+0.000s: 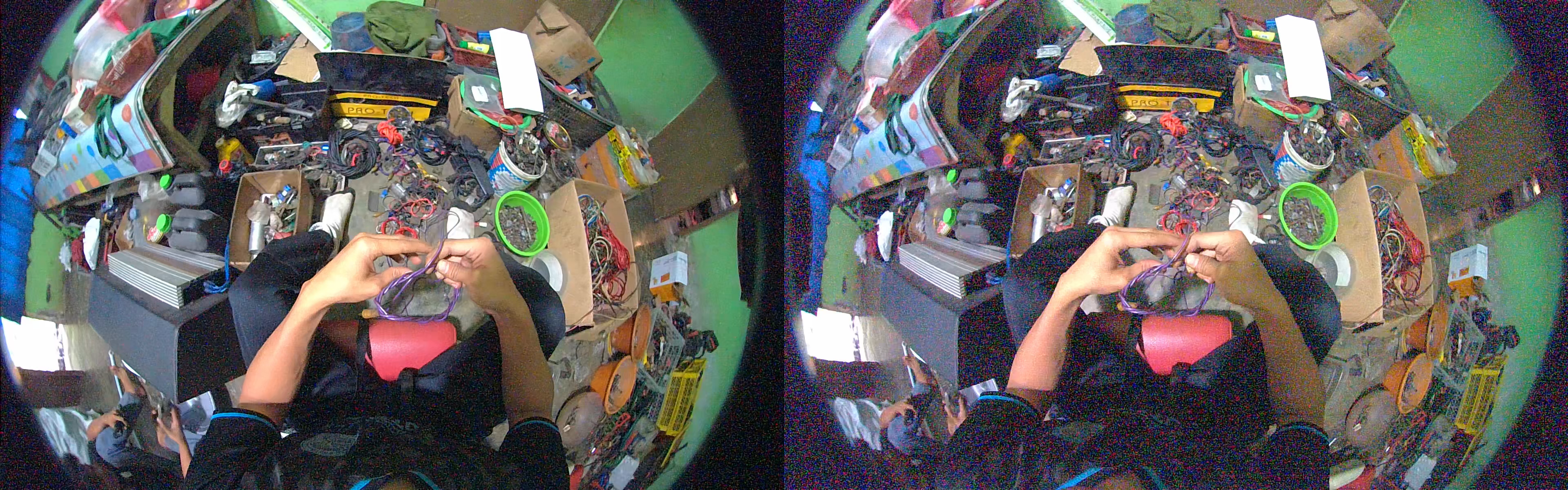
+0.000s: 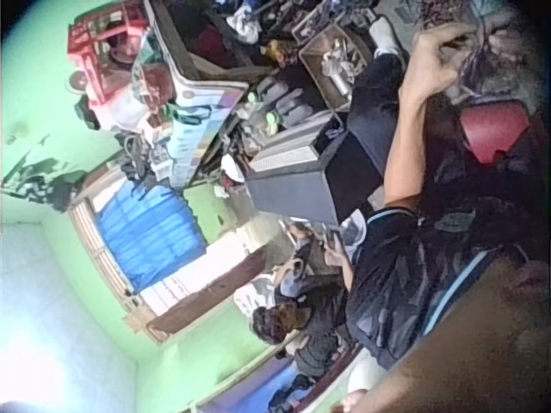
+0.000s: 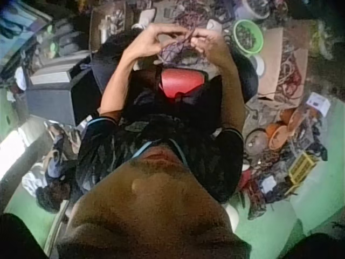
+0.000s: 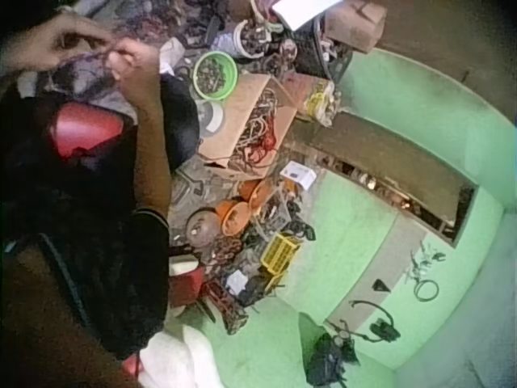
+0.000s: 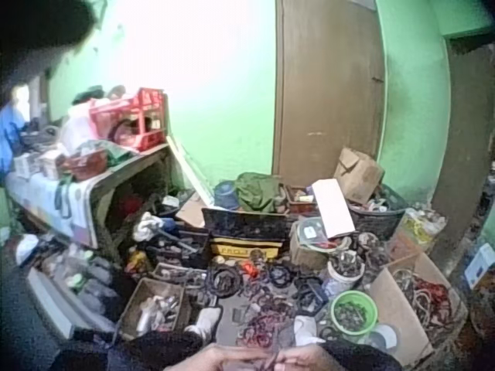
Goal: The person sits cross-legged and untangles a bundle of purple and red wires. They strip the insulation from the wire ends using a small tool and then twist the exposed strands together to join them.
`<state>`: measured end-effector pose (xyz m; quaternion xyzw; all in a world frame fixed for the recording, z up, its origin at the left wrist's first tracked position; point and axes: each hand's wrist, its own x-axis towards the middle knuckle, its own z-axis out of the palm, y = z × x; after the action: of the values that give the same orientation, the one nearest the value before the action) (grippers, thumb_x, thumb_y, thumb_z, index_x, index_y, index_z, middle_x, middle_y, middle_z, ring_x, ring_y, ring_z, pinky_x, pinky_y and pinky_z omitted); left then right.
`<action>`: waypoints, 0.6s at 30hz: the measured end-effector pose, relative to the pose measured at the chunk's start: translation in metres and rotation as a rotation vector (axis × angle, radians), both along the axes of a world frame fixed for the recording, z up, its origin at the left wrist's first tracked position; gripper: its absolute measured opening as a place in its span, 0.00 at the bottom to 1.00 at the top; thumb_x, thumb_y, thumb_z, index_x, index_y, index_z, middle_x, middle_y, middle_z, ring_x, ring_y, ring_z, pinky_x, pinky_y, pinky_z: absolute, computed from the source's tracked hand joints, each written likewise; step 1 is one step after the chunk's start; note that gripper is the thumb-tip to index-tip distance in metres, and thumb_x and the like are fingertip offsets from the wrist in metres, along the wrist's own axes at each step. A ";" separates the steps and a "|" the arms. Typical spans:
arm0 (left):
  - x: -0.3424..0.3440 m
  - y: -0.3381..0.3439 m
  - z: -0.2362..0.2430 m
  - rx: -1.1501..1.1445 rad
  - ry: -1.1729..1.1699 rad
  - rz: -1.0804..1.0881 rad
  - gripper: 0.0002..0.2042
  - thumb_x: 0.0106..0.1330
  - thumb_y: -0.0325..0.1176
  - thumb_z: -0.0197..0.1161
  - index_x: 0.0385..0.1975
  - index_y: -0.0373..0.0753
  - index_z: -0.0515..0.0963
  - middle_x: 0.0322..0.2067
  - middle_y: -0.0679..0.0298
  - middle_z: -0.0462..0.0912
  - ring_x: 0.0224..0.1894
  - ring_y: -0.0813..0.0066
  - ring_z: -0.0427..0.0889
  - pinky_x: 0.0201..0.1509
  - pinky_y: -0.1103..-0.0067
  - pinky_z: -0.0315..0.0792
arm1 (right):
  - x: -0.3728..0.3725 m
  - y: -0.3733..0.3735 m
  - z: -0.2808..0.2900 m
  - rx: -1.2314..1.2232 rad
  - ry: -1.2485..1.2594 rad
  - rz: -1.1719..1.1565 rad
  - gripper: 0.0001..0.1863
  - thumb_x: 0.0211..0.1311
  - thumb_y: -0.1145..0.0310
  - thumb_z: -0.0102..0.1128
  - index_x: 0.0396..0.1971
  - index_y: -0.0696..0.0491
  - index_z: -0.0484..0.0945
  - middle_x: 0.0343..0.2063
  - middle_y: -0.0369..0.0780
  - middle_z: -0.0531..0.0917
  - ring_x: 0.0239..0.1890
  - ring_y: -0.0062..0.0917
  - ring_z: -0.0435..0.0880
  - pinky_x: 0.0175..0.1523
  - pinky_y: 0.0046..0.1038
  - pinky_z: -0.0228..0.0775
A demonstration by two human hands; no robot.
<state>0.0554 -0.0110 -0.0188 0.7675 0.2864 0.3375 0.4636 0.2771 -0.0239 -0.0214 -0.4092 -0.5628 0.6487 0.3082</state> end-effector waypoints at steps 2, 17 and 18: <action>0.000 0.001 -0.003 -0.001 0.022 -0.020 0.13 0.56 0.21 0.61 0.42 0.31 0.78 0.41 0.52 0.83 0.45 0.60 0.82 0.52 0.71 0.73 | 0.000 -0.001 0.003 0.007 0.014 -0.002 0.06 0.59 0.74 0.55 0.31 0.59 0.79 0.21 0.30 0.76 0.23 0.10 0.71 0.28 0.15 0.60; 0.000 -0.002 0.002 -0.111 0.004 0.052 0.10 0.56 0.22 0.63 0.38 0.31 0.80 0.31 0.58 0.84 0.35 0.75 0.82 0.42 0.78 0.75 | -0.006 -0.001 0.003 0.065 0.041 -0.096 0.06 0.60 0.76 0.53 0.30 0.60 0.79 0.20 0.35 0.80 0.17 0.10 0.67 0.21 0.15 0.57; -0.001 -0.001 0.000 -0.072 -0.018 0.052 0.10 0.55 0.23 0.64 0.37 0.31 0.80 0.31 0.58 0.84 0.34 0.74 0.82 0.41 0.77 0.75 | -0.007 -0.001 0.003 0.049 0.056 -0.099 0.06 0.60 0.76 0.53 0.30 0.61 0.79 0.21 0.35 0.81 0.17 0.10 0.67 0.21 0.15 0.57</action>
<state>0.0545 -0.0123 -0.0192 0.7395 0.3140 0.3457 0.4848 0.2699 -0.0247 -0.0183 -0.4106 -0.5484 0.6301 0.3656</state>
